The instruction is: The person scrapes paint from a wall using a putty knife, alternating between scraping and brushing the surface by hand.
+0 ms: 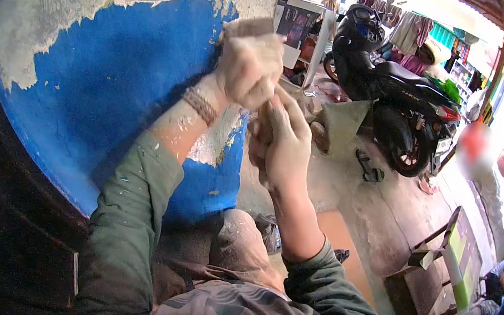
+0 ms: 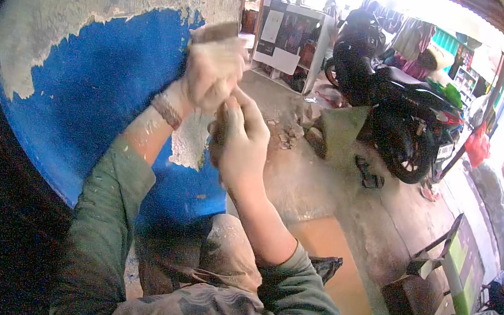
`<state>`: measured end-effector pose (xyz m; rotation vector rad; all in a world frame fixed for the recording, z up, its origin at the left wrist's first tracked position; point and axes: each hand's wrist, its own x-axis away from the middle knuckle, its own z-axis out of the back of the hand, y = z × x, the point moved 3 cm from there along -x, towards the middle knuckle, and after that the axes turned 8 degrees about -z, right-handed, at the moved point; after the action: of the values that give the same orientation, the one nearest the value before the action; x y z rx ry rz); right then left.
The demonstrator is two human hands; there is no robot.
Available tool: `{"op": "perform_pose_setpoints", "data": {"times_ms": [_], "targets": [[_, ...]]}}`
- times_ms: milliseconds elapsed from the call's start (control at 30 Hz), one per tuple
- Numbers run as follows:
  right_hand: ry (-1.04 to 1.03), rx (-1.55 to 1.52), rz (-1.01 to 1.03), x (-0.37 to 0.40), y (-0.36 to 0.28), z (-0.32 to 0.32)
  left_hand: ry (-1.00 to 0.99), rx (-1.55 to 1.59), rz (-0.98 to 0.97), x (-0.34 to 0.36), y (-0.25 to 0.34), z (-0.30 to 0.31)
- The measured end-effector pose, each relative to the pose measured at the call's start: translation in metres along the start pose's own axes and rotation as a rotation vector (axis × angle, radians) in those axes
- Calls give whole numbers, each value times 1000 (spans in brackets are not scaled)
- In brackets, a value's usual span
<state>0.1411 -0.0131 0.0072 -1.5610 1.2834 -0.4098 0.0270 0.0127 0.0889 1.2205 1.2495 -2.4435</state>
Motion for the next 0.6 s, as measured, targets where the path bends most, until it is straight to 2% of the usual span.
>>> {"op": "perform_pose_setpoints", "data": {"times_ms": [100, 233, 267, 333, 367, 433, 467, 533, 600], "targets": [[-61, -21, -39, 0, -17, -2, 0, 19, 52, -5, -7, 1], [-46, -5, -71, 8, -4, 10, -60, 1, 53, 2, 9, -4], [-13, 30, 6, 1, 0, 10, -49, -22, 40, 3, 6, -4], [-36, 25, 9, -7, -20, -1, -65, -27, 36, -4, -10, 1], [-54, 25, -4, -6, -27, -4, 62, -13, -24, -11, -15, 1], [-54, 3, -31, -6, -24, 1, 93, -26, 30, -11, -16, 0], [-40, 70, 25, -8, -18, 7, 90, -23, 33, -7, -9, -2], [-39, 136, 92, -7, -19, 10, -37, -60, 82, 0, 3, -7], [-61, 49, -42, -1, -19, 12, -10, -77, 40, -2, 1, -5]]}}
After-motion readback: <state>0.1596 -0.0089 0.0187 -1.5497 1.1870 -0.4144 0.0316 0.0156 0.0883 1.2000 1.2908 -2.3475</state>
